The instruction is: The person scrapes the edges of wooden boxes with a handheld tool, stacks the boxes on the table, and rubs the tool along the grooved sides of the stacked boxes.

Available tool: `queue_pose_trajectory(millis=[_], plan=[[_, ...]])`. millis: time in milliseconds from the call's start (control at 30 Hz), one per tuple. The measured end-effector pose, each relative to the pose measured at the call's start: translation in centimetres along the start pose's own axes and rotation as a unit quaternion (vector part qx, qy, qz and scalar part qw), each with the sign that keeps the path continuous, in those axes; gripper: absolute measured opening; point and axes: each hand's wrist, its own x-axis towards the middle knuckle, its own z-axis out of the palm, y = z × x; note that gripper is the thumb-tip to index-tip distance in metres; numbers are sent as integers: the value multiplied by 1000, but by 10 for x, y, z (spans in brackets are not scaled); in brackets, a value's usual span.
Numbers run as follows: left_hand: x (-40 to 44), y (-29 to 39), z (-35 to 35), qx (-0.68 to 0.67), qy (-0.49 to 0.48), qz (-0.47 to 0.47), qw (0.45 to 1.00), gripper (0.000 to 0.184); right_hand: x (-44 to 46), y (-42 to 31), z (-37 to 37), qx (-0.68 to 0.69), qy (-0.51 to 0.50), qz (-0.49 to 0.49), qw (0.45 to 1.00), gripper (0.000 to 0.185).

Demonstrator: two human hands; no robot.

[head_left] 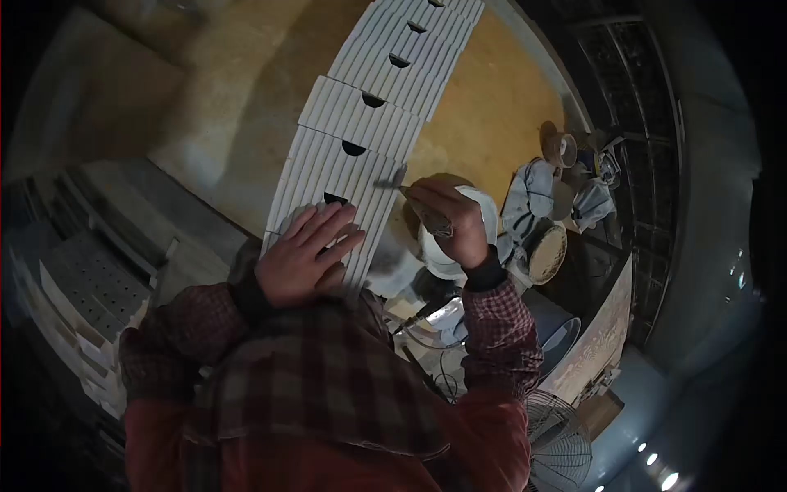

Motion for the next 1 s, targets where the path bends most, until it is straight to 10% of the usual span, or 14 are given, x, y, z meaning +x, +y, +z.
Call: queue_pose_trajectory(millis=[767,1000], plan=[[1,-10,-1,-5,26,15,1000,56,-25,4,31,72,111,48,990,36],[2,-11,1,14,40,13,999,55,-29,-3,47,-192,123,-87,970,37]])
